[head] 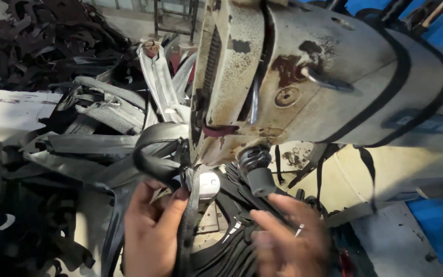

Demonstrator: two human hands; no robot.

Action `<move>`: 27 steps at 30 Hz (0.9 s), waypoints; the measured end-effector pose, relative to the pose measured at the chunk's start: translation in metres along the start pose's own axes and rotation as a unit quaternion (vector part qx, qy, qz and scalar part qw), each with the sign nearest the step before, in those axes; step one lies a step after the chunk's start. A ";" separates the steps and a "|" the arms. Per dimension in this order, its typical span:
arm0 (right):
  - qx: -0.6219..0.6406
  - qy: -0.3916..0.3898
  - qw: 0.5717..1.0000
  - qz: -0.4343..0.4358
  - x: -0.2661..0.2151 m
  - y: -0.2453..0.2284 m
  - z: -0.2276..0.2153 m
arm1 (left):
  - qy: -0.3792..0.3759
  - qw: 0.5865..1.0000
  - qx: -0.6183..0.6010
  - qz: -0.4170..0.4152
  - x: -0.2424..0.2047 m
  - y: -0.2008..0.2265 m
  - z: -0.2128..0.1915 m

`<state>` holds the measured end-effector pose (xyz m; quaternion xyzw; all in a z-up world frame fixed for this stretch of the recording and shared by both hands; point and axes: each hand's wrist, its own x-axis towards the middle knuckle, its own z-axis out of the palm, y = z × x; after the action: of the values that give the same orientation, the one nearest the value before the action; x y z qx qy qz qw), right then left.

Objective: The person operates an industrial sewing machine to stitch black fabric straps. They guide the straps under the needle, feed them through the machine, and occasionally adjust the material or the machine's controls.

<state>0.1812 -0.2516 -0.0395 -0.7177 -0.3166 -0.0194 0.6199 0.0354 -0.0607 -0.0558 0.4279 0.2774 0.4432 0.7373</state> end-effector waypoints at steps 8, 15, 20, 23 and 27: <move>-0.410 0.192 0.836 -0.312 0.051 0.001 -0.075 | -0.148 0.977 0.008 -0.152 0.033 0.043 -0.015; -0.421 0.228 0.810 -0.338 0.040 0.018 -0.063 | -0.136 0.972 -0.053 -0.182 0.027 0.027 -0.027; -0.402 0.224 0.836 -0.300 0.034 -0.003 -0.065 | -0.109 0.979 0.027 -0.171 0.009 0.028 -0.023; -0.395 0.205 0.838 -0.316 0.036 -0.021 -0.068 | -0.092 0.981 -0.021 -0.172 0.008 0.024 -0.023; -0.119 0.222 0.950 -0.184 0.010 -0.014 -0.032 | -0.136 0.972 -0.083 -0.174 0.022 0.017 -0.027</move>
<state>0.1941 -0.2763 -0.0158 -0.6927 -0.2929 -0.3298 0.5707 0.0169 -0.0268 -0.0550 0.3663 0.2069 0.2668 0.8671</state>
